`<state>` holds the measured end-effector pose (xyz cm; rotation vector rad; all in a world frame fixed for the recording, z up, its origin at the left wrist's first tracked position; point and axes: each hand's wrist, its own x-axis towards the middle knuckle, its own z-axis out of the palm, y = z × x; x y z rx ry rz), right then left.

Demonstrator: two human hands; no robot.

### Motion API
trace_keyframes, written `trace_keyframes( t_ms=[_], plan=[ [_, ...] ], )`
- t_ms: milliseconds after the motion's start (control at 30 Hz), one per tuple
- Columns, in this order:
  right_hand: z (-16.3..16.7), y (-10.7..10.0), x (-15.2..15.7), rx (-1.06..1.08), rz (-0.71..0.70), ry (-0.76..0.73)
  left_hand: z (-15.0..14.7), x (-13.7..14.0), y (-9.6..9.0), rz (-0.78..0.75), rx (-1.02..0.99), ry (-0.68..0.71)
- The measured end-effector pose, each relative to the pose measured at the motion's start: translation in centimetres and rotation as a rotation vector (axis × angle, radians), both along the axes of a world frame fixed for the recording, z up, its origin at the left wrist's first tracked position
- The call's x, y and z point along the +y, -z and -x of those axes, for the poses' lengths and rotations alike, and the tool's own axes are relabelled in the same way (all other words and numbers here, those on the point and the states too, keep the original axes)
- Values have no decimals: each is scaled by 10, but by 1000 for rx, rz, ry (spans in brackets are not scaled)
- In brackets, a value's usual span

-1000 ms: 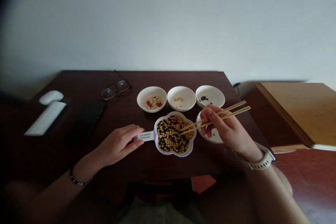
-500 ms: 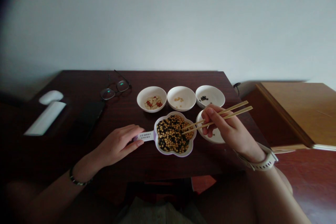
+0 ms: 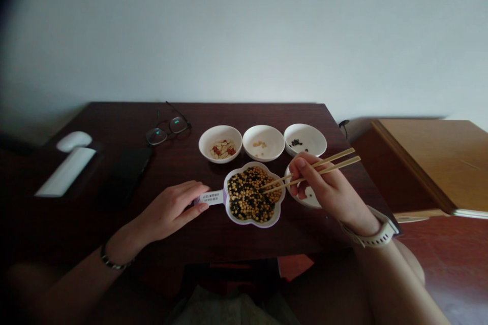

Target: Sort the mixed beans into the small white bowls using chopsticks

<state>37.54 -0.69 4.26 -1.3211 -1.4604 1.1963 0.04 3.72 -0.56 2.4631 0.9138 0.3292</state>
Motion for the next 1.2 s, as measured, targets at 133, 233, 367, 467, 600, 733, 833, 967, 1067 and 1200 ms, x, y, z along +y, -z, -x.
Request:
trace_keyframes(
  t_ms=[133,233,367,467,600,733,833,967,1067,1200],
  plan=[
    [1,1,0,-19,0,2,0,0,-1,4,6,-1],
    [2,1,-1,-29,-7,7,0,0,-1,6,7,2],
    [1,2,-1,-33,-35,21,0,0,1,0,2,3],
    [0,3,0,-12,-37,40,1,0,2,-6,-3,5],
    [0,3,0,13,-18,36,1,1,2,-8,-8,5],
    [1,3,1,8,-12,26,0,1,2,-7,-13,2],
    [0,4,1,-1,-21,27,0,0,1,-7,-13,4],
    [0,5,0,9,-27,46,1,0,1,-8,-7,6],
    [0,4,0,21,-16,56,1,0,1,-8,-2,5],
    [2,4,1,19,-12,47,1,0,2,-5,2,3]
  ],
)
